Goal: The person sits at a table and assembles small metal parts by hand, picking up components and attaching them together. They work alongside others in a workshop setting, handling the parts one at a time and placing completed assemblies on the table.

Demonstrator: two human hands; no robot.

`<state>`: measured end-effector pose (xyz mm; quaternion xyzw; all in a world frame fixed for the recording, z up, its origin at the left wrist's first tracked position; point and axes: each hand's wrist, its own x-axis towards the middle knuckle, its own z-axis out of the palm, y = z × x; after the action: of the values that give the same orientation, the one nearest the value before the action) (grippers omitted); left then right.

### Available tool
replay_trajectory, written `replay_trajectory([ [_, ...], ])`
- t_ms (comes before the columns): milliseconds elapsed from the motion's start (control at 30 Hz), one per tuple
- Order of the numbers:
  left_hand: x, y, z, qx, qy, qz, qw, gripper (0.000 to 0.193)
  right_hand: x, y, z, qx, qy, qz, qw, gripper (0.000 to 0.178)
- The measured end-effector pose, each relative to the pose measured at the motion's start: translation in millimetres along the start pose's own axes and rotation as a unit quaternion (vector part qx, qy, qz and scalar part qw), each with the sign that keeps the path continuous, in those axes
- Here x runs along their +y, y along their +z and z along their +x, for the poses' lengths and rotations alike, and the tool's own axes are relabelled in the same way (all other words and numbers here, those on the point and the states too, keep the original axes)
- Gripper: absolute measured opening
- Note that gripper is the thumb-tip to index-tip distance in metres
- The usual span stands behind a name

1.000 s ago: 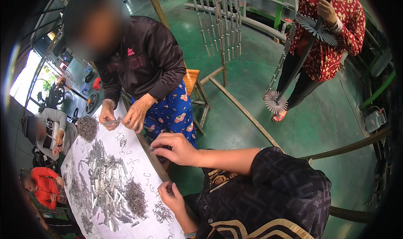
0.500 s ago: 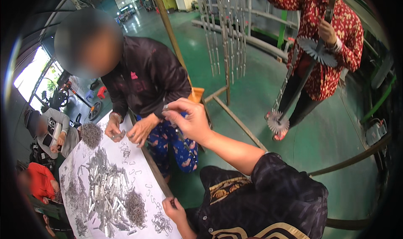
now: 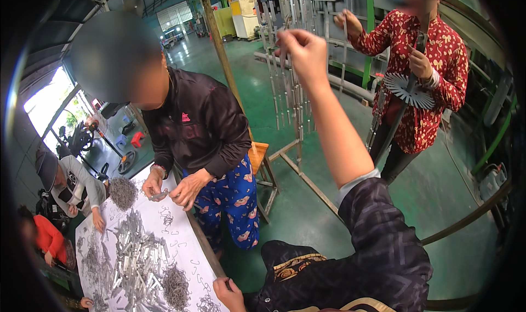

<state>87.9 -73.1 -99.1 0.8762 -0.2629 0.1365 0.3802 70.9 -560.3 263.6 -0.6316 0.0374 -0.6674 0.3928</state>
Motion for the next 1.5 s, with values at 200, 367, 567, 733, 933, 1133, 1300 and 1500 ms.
replay_trajectory([
  [200,12.3,-7.2,5.0,0.024,0.037,0.046,0.998,0.012,-4.8,-5.8,85.7,0.028,0.011,-0.056,0.998,0.023],
  [367,12.5,-7.8,8.0,0.017,0.046,0.059,0.997,0.011,16.0,-2.7,147.4,0.002,0.004,-0.15,0.989,0.022],
  [567,7.8,-7.3,6.0,0.034,0.047,0.1,0.993,0.009,50.1,25.8,210.8,0.106,-0.163,-0.093,0.976,0.035],
  [733,8.8,-1.1,12.7,0.031,0.053,0.102,0.993,0.008,59.4,27.0,236.9,0.13,-0.248,-0.144,0.949,0.036],
  [933,9.7,-2.8,11.9,0.028,0.038,0.104,0.993,0.01,65.0,44.8,243.0,0.046,-0.159,-0.091,0.982,0.031],
  [1133,12.1,-2.6,11.5,0.03,0.054,0.109,0.992,0.01,63.1,44.1,247.0,-0.02,-0.107,-0.048,0.993,0.026],
  [1300,10.5,-0.8,11.4,0.016,0.039,0.104,0.994,0.01,61.8,40.9,247.4,-0.068,-0.067,-0.006,0.995,0.022],
  [1500,22.7,-7.1,18.2,0.013,0.061,0.128,0.99,0.01,61.5,32.8,246.9,-0.117,-0.015,0.041,0.992,0.018],
])
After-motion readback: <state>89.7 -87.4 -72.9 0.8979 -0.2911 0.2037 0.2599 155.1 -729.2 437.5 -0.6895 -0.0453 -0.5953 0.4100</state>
